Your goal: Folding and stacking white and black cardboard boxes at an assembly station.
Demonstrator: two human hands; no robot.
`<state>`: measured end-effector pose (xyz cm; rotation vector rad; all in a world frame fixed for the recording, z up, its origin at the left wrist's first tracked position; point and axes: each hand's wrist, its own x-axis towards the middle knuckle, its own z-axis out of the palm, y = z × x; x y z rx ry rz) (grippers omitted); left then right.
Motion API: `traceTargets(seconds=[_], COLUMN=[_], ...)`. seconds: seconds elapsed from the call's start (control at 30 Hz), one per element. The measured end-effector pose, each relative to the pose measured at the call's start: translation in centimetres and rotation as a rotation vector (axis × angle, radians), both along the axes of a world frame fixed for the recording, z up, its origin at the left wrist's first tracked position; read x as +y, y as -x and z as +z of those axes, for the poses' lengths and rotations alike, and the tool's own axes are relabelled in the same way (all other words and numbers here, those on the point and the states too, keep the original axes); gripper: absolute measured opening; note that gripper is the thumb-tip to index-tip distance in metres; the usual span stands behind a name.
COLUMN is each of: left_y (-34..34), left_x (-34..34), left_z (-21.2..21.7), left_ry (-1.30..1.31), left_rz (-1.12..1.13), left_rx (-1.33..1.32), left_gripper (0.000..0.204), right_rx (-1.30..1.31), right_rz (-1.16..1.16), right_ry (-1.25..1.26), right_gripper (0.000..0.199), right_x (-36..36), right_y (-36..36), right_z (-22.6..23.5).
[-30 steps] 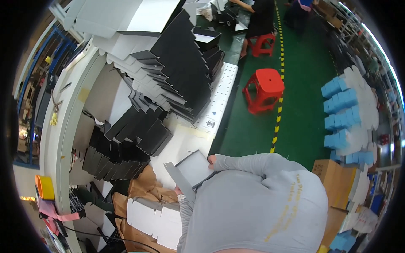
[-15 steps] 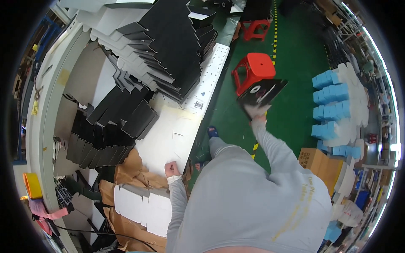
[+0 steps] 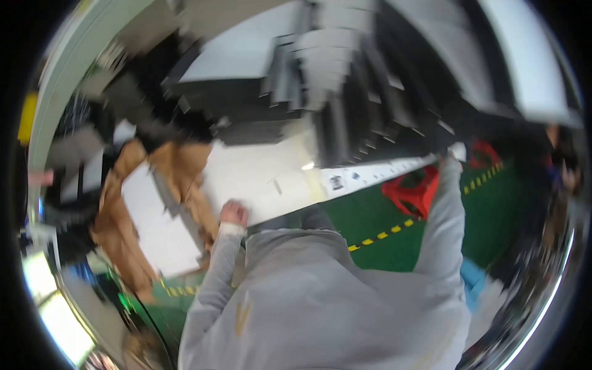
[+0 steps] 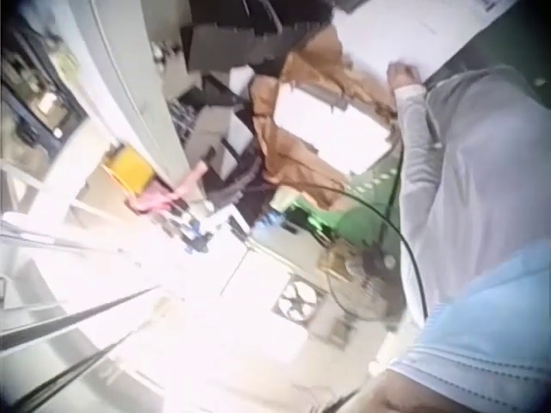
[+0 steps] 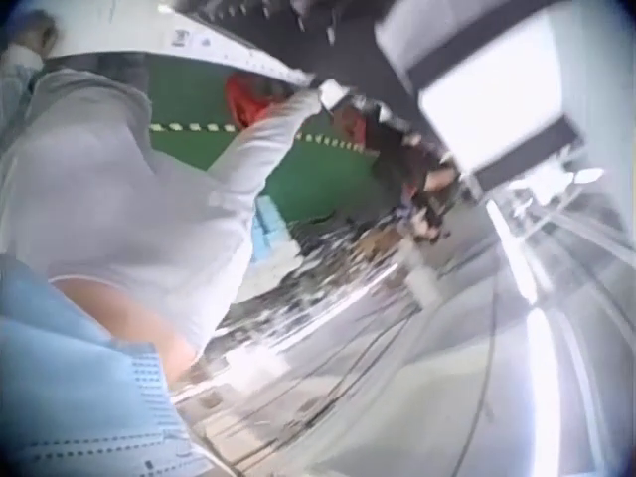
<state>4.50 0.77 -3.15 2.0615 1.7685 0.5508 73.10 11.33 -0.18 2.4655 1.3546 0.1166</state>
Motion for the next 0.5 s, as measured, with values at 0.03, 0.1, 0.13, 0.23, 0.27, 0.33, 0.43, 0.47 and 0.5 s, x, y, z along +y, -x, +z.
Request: traceTargets(seconds=[0.03, 0.1, 0.13, 0.23, 0.27, 0.33, 0.43, 0.47, 0.5], left_y=[-0.5, -0.5, -0.5, -0.2, 0.1, 1.2, 1.6, 1.7, 1.6], left_x=[1.0, -0.2, -0.4, -0.3, -0.2, -0.3, 0.0, -0.1, 0.2], left_z=[0.1, 0.7, 0.7, 1.4, 1.3, 0.8, 1.4, 1.3, 1.7], left_ry=[-0.008, 0.074, 0.078, 0.147, 0.221, 0.347, 0.456, 0.43, 0.384], left_rz=[-0.027, 0.064, 0.072, 0.059, 0.049, 0.028, 0.056, 0.042, -0.001], left_rx=[-0.02, 0.026, 0.017, 0.022, -0.061, -0.185, -0.324, -0.29, -0.268], left_gripper=[0.011, 0.011, 0.011, 0.012, 0.012, 0.015, 0.014, 0.013, 0.012], right_rx=[0.042, 0.164, 0.213, 0.353, 0.393, 0.478, 0.616, 0.672, 0.722], right_rz=[0.038, 0.154, 0.171, 0.163, 0.144, 0.11, 0.057, 0.045, 0.022], right_ry=[-0.052, -0.144, -0.2, -0.364, -0.432, -0.565, -0.743, -0.792, -0.843], right_gripper=[0.03, 0.03, 0.029, 0.029, 0.029, 0.028, 0.028, 0.028, 0.028], right_x=[4.0, 4.0, 4.4, 4.4, 4.4, 3.9, 2.9, 2.5, 2.2], right_y=[-0.6, -0.5, -0.6, 0.2, 0.2, -0.1, -0.6, -0.7, -0.9], right_z=[-0.7, -2.6, -3.1, -4.6, -5.0, -5.2, -6.4, -6.6, -7.0])
